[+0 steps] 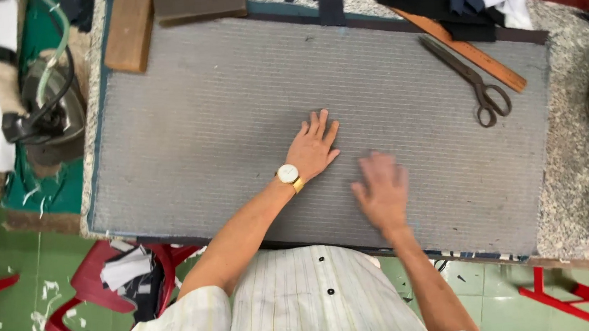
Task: The person irons two separate pieces of white fabric on a work table. They smooth the fabric with their hands, use a steam iron to press it, and then place the finished pieces aside. The person also uses a small rectangular block to press the fabric while ironing.
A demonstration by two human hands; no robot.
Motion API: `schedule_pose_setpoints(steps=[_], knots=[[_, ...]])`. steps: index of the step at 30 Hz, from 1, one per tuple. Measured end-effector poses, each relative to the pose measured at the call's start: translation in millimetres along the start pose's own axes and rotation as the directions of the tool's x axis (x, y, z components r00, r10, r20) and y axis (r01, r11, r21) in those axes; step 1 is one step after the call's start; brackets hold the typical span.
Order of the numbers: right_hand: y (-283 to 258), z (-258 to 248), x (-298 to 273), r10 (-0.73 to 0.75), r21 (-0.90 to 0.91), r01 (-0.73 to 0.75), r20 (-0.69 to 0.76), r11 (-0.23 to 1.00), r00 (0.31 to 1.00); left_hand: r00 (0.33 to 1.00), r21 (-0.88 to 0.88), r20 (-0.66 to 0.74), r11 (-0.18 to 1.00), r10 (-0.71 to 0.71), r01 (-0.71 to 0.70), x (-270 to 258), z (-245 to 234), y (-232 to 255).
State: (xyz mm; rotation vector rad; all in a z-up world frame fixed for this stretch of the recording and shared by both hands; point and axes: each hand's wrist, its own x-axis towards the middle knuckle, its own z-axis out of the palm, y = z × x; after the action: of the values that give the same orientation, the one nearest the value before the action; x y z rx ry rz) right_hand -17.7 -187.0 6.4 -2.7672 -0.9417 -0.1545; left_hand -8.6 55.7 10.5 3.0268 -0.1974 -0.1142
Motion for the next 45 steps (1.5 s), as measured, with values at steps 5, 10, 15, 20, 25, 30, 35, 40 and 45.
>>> schedule_pose_setpoints(steps=[5,10,15,20,25,30,35,40,45], knots=[[136,-13,-82,0.509,-0.082,-0.542,-0.250,0.837,0.824,0.975,-0.276,-0.209,0.961,-0.071,0.010,-22,0,4],[157,-29,-196,0.811,0.043,-0.823,-0.206,0.566,0.547,0.924,-0.280,-0.349,0.959,-0.154,0.054,-25,19,54],[117,-37,-210,0.852,0.161,-0.845,-0.230,0.511,0.471,0.939,-0.484,-0.319,0.830,0.129,-0.278,-15,2,147],[100,-70,-207,0.889,0.189,-0.876,-0.212,0.444,0.405,0.920,-0.663,-0.215,0.643,0.328,-0.384,23,5,191],[116,-69,-246,0.917,0.180,-0.911,-0.226,0.371,0.329,0.934,-0.418,-0.355,0.885,0.047,-0.204,58,-2,184],[139,-84,-241,0.968,0.229,-0.942,-0.112,0.246,0.226,0.927,-0.755,-0.119,0.574,0.356,-0.318,47,0,215],[198,-91,-252,0.916,0.177,-0.919,-0.265,0.353,0.301,0.946,-0.554,-0.260,0.773,0.192,-0.310,49,4,206],[262,-101,-258,0.867,0.115,-0.899,-0.342,0.422,0.363,0.922,-0.273,-0.383,0.946,0.060,-0.175,47,13,145],[308,-93,-236,0.582,0.072,-0.666,-0.562,0.742,0.588,0.909,-0.085,-0.396,0.981,0.127,-0.174,39,17,137]])
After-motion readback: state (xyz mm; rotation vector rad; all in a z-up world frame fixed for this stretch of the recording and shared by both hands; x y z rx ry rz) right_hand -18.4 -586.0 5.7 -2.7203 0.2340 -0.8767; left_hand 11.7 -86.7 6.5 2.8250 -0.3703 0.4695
